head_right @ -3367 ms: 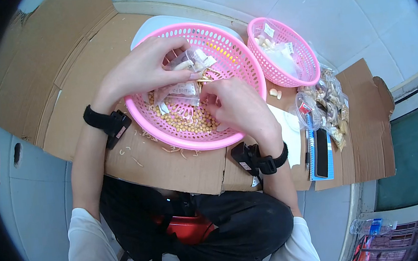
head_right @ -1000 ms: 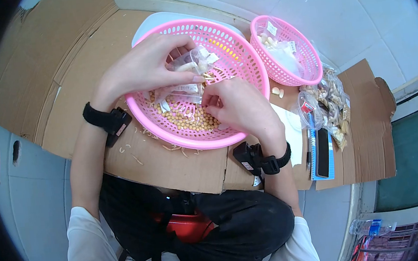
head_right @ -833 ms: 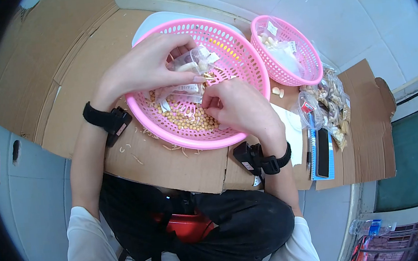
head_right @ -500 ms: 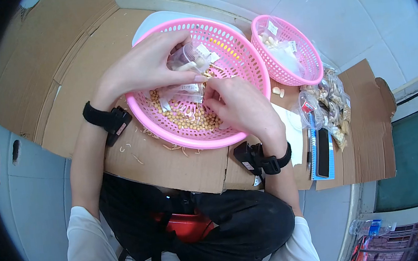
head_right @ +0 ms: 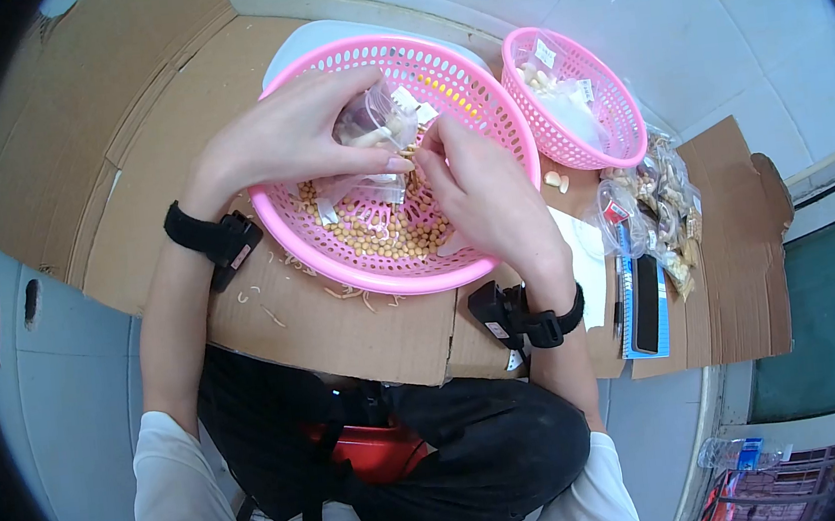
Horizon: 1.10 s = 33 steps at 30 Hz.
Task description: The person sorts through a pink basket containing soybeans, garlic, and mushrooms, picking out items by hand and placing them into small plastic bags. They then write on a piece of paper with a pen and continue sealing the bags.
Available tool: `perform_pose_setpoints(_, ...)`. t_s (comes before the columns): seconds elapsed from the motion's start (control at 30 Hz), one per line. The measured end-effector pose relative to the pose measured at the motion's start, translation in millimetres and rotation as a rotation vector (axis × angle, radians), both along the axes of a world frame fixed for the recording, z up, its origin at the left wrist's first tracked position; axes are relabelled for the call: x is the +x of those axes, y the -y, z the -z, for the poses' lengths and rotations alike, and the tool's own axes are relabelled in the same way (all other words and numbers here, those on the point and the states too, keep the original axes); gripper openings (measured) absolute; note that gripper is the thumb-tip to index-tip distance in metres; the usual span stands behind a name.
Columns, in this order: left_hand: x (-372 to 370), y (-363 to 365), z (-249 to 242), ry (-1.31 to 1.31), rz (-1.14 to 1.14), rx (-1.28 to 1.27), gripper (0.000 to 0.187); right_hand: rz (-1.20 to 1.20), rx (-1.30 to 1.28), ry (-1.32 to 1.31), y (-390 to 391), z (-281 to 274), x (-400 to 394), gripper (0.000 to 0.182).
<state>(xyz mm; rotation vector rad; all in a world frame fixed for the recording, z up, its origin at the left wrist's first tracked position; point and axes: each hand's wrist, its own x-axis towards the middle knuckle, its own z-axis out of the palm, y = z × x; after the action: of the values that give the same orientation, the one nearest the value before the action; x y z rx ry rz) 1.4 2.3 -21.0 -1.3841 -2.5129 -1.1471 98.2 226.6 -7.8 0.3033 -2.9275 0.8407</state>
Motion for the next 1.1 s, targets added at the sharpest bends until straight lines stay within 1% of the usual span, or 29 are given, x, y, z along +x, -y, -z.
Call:
perform_pose_setpoints(0.07, -1.2, -0.5, 3.1, -0.015, 0.035, 0.061, 0.058, 0.026, -0.031, 0.004, -0.8, 0.1, -1.3, 0.024)
perform_pose_setpoints(0.13, -0.7, -0.7, 2.5, -0.012, 0.024, 0.044, 0.058, 0.027, -0.133, -0.058, -4.7, 3.8, -3.8, 0.026)
perform_pose_setpoints(0.17, -0.6, -0.7, 2.3, -0.010, 0.014, 0.027, 0.058, 0.027, -0.133, -0.057, -4.7, 3.6, -3.8, 0.026)
perform_pose_setpoints(0.23, -1.5, -1.0, 3.0, -0.018, 0.019, 0.026, 0.058, 0.067, -0.252, -0.046, -2.7, 1.0, -3.5, 0.027)
perform_pose_setpoints(0.37, -0.1, -0.1, 0.4, -0.012, 0.026, 0.013, 0.057, 0.050, -0.327, -0.057, 0.4, -2.6, -1.2, 0.025)
perform_pose_setpoints(0.43, 1.5, 0.3, -2.1, 0.020, 0.033, -0.016, 0.057, 0.000, -0.372, -0.116, 2.5, -5.0, 0.3, 0.023)
perform_pose_setpoints(0.5, 1.1, 0.2, -1.9, 0.050, 0.040, -0.045, 0.057, -0.021, -0.341, -0.153, 2.5, -4.1, 0.3, 0.023)
perform_pose_setpoints(0.53, -0.1, -0.1, 0.0, 0.011, 0.044, -0.039, 0.057, -0.043, -0.310, -0.191, 2.6, -3.7, 0.3, 0.023)
perform_pose_setpoints(0.6, 0.1, 0.0, -0.6, -0.028, 0.049, -0.032, 0.056, -0.058, -0.299, -0.188, 3.9, -5.1, 1.0, 0.023)
perform_pose_setpoints(0.67, 2.9, 0.3, -5.5, 0.068, 0.058, -0.062, 0.055, -0.074, -0.289, -0.186, 5.7, -7.8, 2.0, 0.023)
perform_pose_setpoints(0.77, 0.3, 0.1, -4.8, 0.058, 0.065, -0.087, 0.054, -0.016, -0.319, -0.143, 5.7, -10.6, 2.8, 0.022)
perform_pose_setpoints(0.8, -1.0, 0.0, -2.6, 0.050, 0.081, -0.088, 0.054, -0.077, -0.270, -0.128, 4.4, -9.2, 2.7, 0.022)
perform_pose_setpoints(0.83, -2.0, 0.9, 1.5, 0.003, 0.084, -0.025, 0.054, -0.129, -0.220, -0.115, 2.5, -9.0, 3.5, 0.022)
perform_pose_setpoints(0.87, -2.0, 0.7, 3.8, -0.041, 0.091, 0.037, 0.055, -0.100, -0.222, -0.128, 2.5, -10.5, 4.5, 0.022)
perform_pose_setpoints(0.93, 6.8, -0.5, -10.0, 0.120, 0.096, -0.020, 0.058, -0.207, -0.168, -0.166, 3.1, -13.6, 3.5, 0.022)
perform_pose_setpoints(0.97, 9.0, -0.6, -14.7, 0.174, 0.081, -0.044, 0.059, -0.219, -0.184, -0.196, -1.2, -11.6, 0.2, 0.021)
perform_pose_setpoints(1.0, 9.1, -1.7, -16.0, 0.231, 0.069, -0.074, 0.061, -0.176, -0.193, -0.210, -4.1, -10.9, -3.5, 0.021)
perform_pose_setpoints(1.03, 8.4, -3.4, -14.2, 0.226, 0.107, -0.096, 0.061, -0.202, -0.210, -0.284, -5.8, -9.6, -7.5, 0.020)
perform_pose_setpoints(1.07, 8.0, -4.4, -11.8, 0.205, 0.097, -0.019, 0.062, -0.225, -0.231, -0.356, -8.2, -6.8, -8.9, 0.019)
perform_pose_setpoints(1.1, 7.9, -5.1, -9.9, 0.187, 0.083, 0.056, 0.063, -0.180, -0.252, -0.361, -10.3, -4.4, -9.0, 0.019)
